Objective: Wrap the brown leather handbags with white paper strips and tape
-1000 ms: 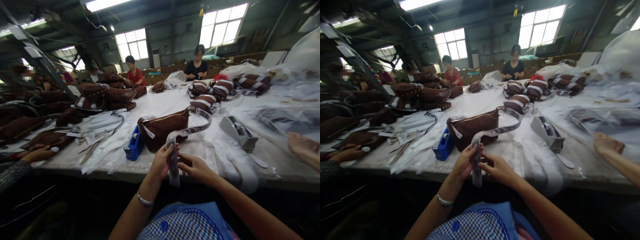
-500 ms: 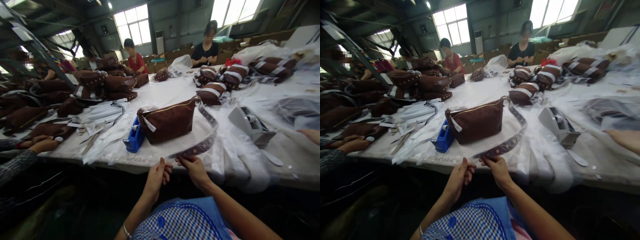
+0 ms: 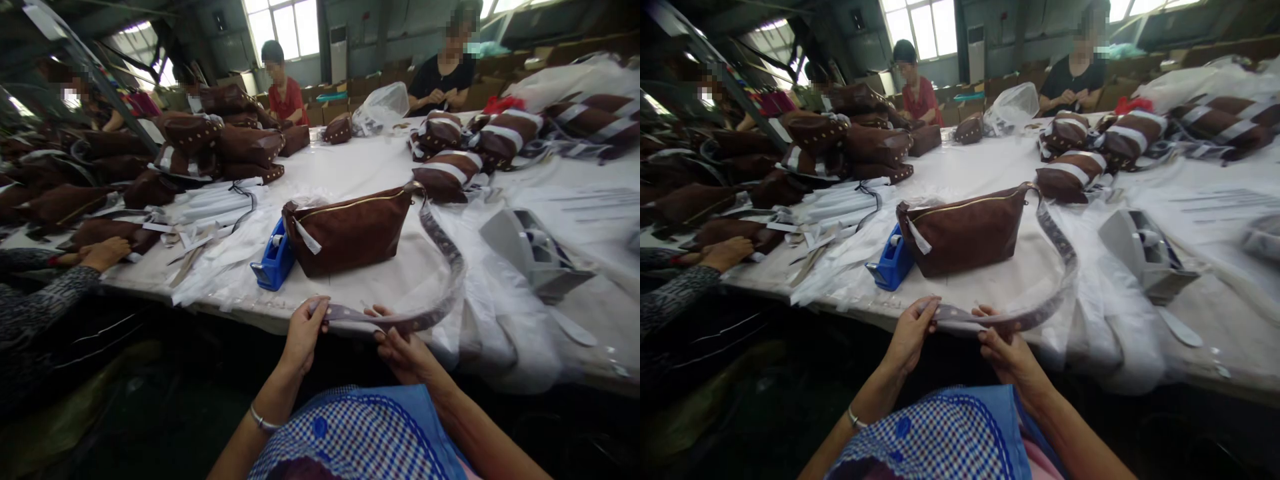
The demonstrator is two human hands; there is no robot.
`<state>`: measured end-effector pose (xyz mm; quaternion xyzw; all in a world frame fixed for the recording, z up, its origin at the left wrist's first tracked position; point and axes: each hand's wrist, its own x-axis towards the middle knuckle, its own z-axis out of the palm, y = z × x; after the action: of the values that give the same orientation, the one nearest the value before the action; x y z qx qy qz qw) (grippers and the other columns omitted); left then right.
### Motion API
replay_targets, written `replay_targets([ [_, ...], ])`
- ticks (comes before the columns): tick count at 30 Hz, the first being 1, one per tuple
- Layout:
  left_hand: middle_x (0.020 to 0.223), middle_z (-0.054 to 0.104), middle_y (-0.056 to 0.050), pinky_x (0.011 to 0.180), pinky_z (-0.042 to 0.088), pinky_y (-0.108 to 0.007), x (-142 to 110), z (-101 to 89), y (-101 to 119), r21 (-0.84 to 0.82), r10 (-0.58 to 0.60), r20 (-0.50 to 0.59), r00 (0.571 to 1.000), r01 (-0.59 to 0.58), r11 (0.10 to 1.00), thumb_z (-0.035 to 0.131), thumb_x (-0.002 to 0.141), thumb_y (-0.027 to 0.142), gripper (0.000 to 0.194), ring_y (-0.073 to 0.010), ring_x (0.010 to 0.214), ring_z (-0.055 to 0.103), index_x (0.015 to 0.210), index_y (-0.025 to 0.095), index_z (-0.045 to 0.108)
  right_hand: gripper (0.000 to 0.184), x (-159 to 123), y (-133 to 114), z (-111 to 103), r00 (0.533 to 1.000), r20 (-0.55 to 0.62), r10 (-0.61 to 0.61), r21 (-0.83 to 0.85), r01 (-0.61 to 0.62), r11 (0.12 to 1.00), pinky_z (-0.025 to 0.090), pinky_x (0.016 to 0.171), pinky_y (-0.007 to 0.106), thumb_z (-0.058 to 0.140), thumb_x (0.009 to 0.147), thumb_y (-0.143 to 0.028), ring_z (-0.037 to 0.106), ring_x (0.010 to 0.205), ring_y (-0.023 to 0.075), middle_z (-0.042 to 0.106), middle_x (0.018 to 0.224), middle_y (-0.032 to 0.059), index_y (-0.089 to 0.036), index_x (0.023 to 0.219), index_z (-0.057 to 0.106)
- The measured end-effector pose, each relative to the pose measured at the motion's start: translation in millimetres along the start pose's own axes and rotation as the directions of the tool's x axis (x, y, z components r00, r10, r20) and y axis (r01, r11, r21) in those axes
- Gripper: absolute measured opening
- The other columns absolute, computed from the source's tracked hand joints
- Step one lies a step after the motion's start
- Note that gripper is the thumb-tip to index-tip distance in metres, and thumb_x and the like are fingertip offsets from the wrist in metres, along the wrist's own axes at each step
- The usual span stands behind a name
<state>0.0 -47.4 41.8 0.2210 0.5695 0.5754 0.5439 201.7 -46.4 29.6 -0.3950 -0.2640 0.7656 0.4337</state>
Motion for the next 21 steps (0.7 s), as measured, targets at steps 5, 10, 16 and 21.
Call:
replay_targets([
  [5, 0.078, 0.061, 0.002, 0.058, 0.044, -0.015, 13.6, -4.8, 0.8, -0.094, 0.022, -0.099, 0.995, -0.032, 0.995, 0.086, 0.063, 0.048, 0.046, -0.0057, 0.065, 0.055, 0.09, 0.016, 0.066, 0.03, 10.8, 4.7, 11.7, 0.984, -0.124, 0.131, 0.323, -0.085, 0.943, 0.057, 0.075, 0.021, 0.089, 0.064, -0.033, 0.066, 0.085, 0.0138, 0.074, 0.105, 0.0072, -0.016, 0.082, 0.072],
  [10, 0.082, 0.068, -0.004, 0.072, 0.054, -0.026, 10.5, 2.6, -9.3, -0.026, 0.083, -0.092, 0.992, -0.085, 0.996, 0.075, 0.076, 0.049, 0.037, -0.0135, 0.076, 0.064, 0.084, 0.013, 0.067, 0.03, 24.8, 18.3, 24.7, 0.989, -0.02, 0.148, 0.247, -0.138, 0.959, 0.055, 0.069, 0.022, 0.084, 0.064, -0.022, 0.064, 0.08, 0.0131, 0.073, 0.104, 0.0028, -0.019, 0.09, 0.07],
  [16, 0.117, 0.071, -0.007, 0.103, 0.046, -0.035, 11.3, -9.5, -2.0, 0.595, 0.363, 0.121, 0.924, -0.36, 0.718, 0.05, 0.09, 0.01, 0.035, -0.0206, 0.113, 0.062, 0.119, 0.018, 0.067, 0.046, 27.3, 3.6, 24.0, 0.985, 0.0, 0.171, -0.068, -0.17, 0.983, 0.056, 0.076, 0.025, 0.082, 0.072, -0.029, 0.068, 0.094, 0.017, 0.068, 0.123, 0.0059, -0.022, 0.114, 0.064],
  [21, 0.121, 0.067, -0.009, 0.098, 0.05, -0.037, 17.3, -10.4, 10.8, 0.851, 0.231, 0.521, 0.821, -0.52, -0.073, 0.041, 0.089, 0.0, 0.043, -0.0213, 0.109, 0.062, 0.122, 0.018, 0.062, 0.033, 44.1, -25.6, 5.5, 0.983, 0.009, 0.181, -0.668, -0.129, 0.733, 0.056, 0.07, 0.031, 0.065, 0.088, -0.048, 0.072, 0.075, 0.022, 0.075, 0.086, 0.011, -0.015, 0.087, 0.068],
])
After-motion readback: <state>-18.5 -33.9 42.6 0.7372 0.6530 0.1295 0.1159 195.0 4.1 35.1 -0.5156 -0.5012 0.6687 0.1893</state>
